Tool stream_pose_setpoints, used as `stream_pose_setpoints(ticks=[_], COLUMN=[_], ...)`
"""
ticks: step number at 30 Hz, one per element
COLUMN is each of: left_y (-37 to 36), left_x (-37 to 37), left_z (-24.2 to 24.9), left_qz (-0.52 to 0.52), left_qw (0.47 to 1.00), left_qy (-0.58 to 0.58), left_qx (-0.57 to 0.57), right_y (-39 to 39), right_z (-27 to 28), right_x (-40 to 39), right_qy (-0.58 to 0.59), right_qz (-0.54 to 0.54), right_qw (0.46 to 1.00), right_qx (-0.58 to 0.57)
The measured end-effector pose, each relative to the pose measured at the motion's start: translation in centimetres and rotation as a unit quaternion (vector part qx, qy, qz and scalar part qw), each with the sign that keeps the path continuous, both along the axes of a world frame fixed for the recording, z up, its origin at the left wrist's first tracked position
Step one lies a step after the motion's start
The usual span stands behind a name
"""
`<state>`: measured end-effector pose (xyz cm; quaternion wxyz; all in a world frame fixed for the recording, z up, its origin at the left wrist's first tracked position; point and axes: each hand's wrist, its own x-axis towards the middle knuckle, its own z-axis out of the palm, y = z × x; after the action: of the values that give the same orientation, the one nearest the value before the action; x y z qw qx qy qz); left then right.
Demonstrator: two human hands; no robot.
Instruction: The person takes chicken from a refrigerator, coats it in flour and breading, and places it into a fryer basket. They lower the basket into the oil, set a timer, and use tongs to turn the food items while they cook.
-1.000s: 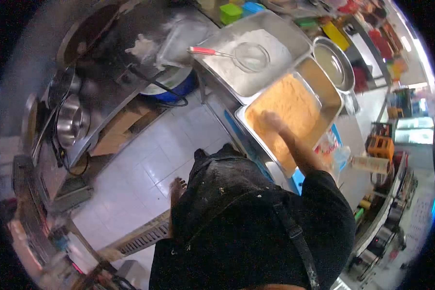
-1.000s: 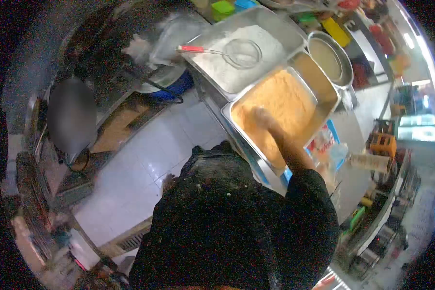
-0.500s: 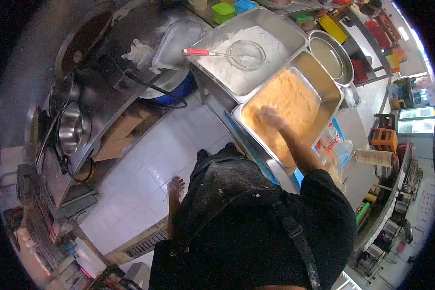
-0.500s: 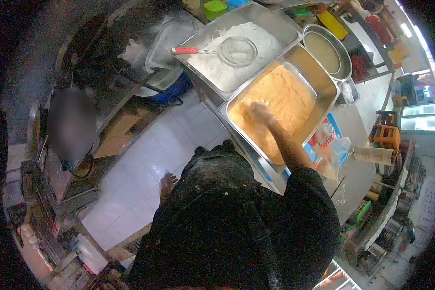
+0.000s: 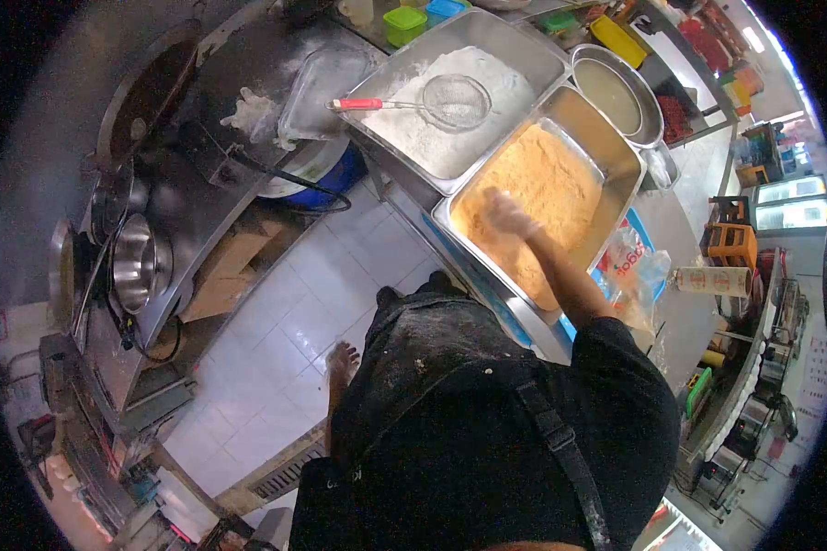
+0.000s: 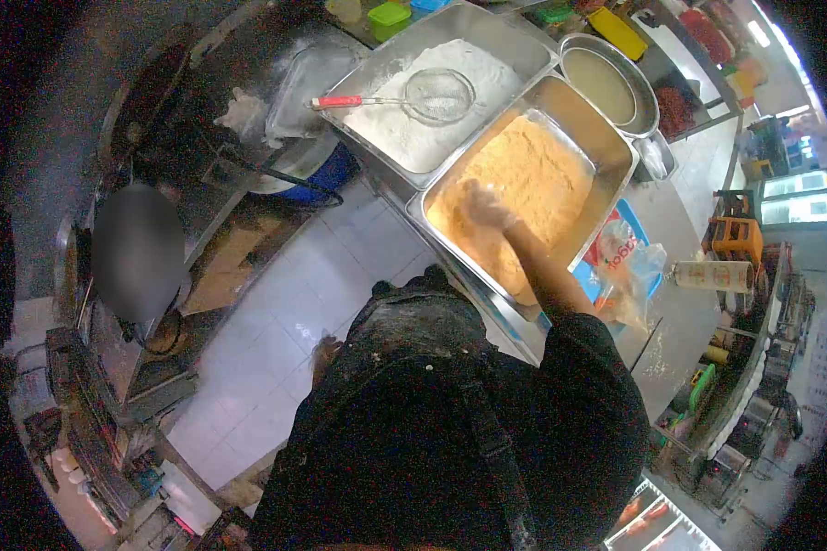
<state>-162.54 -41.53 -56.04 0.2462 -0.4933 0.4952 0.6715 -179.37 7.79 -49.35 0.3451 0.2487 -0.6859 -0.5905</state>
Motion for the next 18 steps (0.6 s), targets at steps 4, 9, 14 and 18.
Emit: stream_pose_setpoints(ticks=[4,9,14,18], left_y=[-2.0,-0.7,0.2,0.2], left_x=[1.4,0.5,-0.4,-0.1], left_z=[-4.3,-2.0,-0.7,0.3], left_qz=[0.003,0.038,0.023,0.036], left_qw=[0.998,0.992,1.000,0.998], left_qy=[0.052,0.059,0.013,0.043], left_qx=[0.043,0.103,0.012,0.014], right_y=[-1.5,-3.1,-0.5,1.6], right_z=[-0.4,-1.4,3.2,4.9], right_x=[0.1,1.2,0.2,0.3], right_qy=[-0.235,-0.454,-0.508,-0.409], right_qz=[-0.153,-0.210,-0.166,-0.220], right_qw=[0.905,0.680,0.573,0.215], right_qx=[-0.321,-0.536,-0.621,-0.859])
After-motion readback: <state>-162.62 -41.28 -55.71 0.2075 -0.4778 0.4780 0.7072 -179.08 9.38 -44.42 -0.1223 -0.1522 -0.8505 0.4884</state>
